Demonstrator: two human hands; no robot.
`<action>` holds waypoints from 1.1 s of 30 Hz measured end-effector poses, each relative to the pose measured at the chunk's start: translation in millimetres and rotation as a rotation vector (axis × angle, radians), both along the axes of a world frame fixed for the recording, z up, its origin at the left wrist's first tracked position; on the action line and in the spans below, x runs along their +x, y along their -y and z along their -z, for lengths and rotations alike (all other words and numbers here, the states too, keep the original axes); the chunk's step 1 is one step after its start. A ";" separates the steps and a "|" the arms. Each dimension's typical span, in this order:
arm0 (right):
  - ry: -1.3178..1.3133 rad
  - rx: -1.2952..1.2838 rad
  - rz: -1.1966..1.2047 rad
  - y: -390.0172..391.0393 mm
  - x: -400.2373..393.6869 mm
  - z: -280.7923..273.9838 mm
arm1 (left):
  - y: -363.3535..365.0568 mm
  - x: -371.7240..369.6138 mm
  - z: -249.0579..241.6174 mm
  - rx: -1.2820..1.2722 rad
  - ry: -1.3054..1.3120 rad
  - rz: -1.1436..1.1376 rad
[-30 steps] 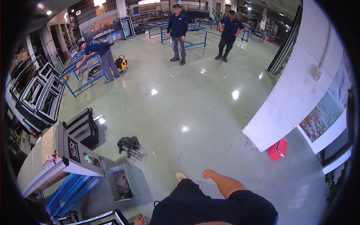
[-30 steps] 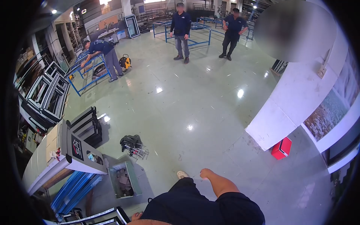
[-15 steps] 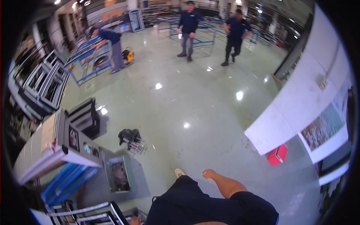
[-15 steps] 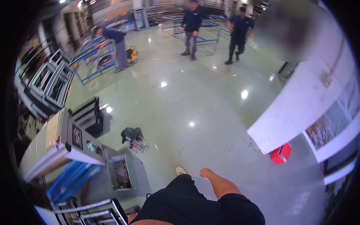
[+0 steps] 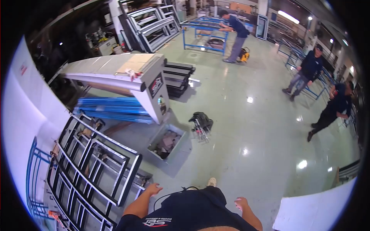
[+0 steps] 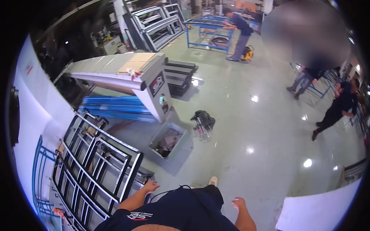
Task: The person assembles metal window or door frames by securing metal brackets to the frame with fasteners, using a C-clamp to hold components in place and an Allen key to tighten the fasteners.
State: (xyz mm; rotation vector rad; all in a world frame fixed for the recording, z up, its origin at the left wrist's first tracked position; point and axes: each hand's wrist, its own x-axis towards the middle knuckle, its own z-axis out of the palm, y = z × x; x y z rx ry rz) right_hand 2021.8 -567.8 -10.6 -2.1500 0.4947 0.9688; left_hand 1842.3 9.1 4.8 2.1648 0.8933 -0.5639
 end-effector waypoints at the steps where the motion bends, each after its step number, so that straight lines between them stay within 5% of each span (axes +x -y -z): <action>1: -0.022 -0.018 0.009 -2.5 1.4 -5.6 | -1.3 -3.4 -1.2 -0.018 -0.030 -0.010; 8: -0.031 0.059 -0.042 -31.7 8.7 11.8 | -20.2 -45.3 42.4 0.028 -0.058 0.121; 13: 0.106 -0.033 -0.285 -41.0 6.9 31.8 | -33.9 -50.8 55.2 -0.147 -0.096 -0.088; 21: 0.027 -0.082 -0.197 -36.6 3.4 23.7 | -35.7 -31.3 57.6 -0.199 0.016 -0.162; 23: -0.030 -0.115 -0.260 -28.7 0.4 32.0 | -48.9 -31.6 100.0 -0.156 0.104 -0.047; 25: 0.088 -0.004 -0.375 -12.5 -2.6 71.6 | -15.4 -4.8 -3.8 -0.116 -0.066 -0.041; 27: 0.111 0.025 -0.222 -20.0 -4.6 64.5 | -13.0 -4.5 -6.2 -0.066 -0.043 0.029; 29: 0.126 0.063 -0.387 -19.3 0.9 59.3 | -6.3 1.3 -22.5 -0.102 -0.060 -0.016; 31: -0.199 0.043 -0.146 -31.4 5.8 29.5 | -9.2 -0.4 -7.4 -0.029 -0.055 0.048; 33: -0.036 0.104 -0.369 -12.7 9.9 49.2 | -9.0 -8.8 13.0 -0.064 -0.044 -0.014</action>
